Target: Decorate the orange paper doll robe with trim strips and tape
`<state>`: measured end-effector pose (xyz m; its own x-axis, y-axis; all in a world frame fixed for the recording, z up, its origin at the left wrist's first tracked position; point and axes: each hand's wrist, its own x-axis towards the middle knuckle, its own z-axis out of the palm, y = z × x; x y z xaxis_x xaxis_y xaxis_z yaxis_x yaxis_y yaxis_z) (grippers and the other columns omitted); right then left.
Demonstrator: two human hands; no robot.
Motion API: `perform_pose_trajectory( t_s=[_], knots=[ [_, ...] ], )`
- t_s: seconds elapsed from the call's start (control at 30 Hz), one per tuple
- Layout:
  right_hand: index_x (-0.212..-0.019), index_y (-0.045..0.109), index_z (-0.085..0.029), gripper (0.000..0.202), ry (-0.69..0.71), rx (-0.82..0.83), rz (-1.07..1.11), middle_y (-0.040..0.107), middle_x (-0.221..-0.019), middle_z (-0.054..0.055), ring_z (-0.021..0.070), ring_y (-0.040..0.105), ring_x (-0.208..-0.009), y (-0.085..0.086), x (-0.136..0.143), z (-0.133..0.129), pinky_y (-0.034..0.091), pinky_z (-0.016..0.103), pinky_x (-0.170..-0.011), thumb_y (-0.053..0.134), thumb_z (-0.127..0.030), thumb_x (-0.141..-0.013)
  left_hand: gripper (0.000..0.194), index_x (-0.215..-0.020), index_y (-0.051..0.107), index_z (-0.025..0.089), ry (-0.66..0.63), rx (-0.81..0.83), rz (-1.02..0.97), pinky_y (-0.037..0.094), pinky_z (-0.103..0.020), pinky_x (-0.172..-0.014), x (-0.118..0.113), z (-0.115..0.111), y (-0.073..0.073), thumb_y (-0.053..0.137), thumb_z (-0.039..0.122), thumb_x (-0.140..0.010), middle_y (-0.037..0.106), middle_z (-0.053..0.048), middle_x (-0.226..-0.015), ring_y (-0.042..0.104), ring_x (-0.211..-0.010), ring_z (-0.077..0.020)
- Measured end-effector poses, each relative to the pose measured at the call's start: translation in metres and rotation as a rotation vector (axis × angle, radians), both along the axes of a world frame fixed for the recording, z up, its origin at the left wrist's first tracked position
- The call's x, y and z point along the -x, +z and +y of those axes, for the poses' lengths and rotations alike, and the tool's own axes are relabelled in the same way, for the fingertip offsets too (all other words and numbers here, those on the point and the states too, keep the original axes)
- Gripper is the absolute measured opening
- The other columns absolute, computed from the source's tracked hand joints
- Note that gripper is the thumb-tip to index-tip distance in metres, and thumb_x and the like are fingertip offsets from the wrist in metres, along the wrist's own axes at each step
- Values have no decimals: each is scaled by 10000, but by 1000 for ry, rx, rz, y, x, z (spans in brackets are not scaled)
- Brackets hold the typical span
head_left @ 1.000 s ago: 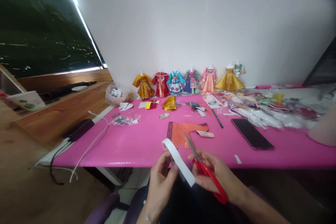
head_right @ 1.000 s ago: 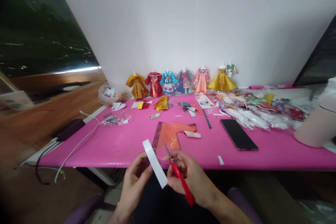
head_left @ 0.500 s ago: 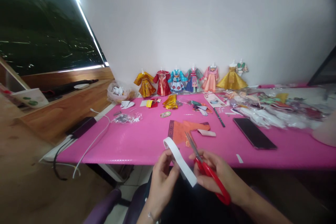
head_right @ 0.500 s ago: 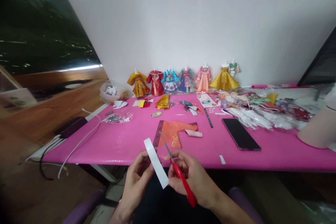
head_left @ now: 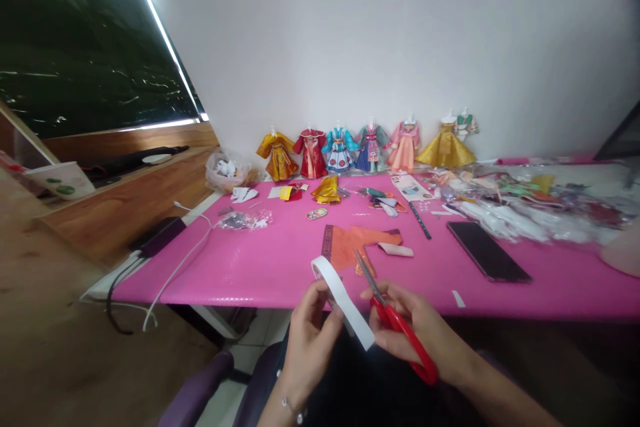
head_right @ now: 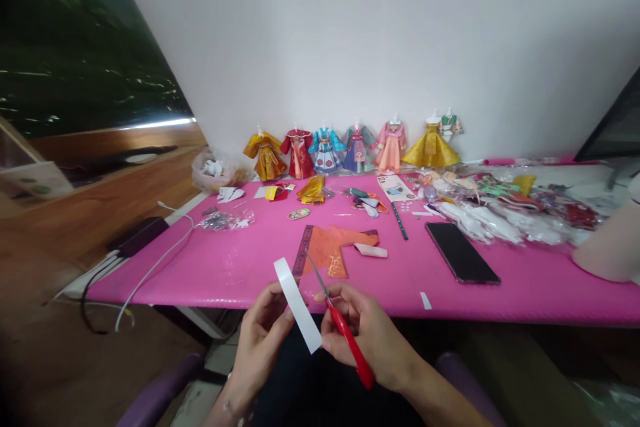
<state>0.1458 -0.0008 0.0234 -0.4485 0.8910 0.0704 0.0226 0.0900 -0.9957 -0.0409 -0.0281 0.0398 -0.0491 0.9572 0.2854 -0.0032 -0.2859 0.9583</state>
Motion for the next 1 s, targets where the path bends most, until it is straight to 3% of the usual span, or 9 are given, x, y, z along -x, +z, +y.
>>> perform_pose_trajectory(
  t_s=[0.33, 0.53, 0.67, 1.0],
  knots=[
    [-1124, 534, -213, 414, 91, 105, 16, 635, -777, -37, 128, 598, -700, 27, -4, -8, 475, 248, -655, 684, -102, -755, 140, -1006, 666, 224, -2, -30, 12, 462, -271, -796, 1, 1, -1, 646, 286, -882, 654, -15, -905, 583, -859, -177],
    [-1063, 536, -194, 367, 97, 113, 8, 602, -752, -43, 115, 553, -680, 35, -3, -10, 454, 241, -646, 669, -103, -733, 134, -1016, 659, 239, -32, -40, 33, 457, -259, -781, 3, 1, -1, 642, 254, -884, 638, -2, -897, 574, -858, -168],
    [-1003, 537, -186, 322, 89, 119, 6, 588, -740, -43, 109, 544, -667, 36, -2, -11, 454, 244, -648, 678, -103, -725, 123, -1005, 656, 239, -37, -52, 53, 453, -255, -777, 6, 2, -1, 643, 237, -883, 635, -1, -896, 569, -869, -169],
    [-1096, 533, -209, 386, 115, 127, 52, 611, -755, -47, 101, 553, -658, 33, -6, -11, 449, 223, -619, 673, -88, -757, 209, -1001, 662, 245, -56, -78, 76, 461, -255, -782, 8, 0, 2, 628, 120, -837, 642, 2, -896, 568, -851, -162]
  ],
)
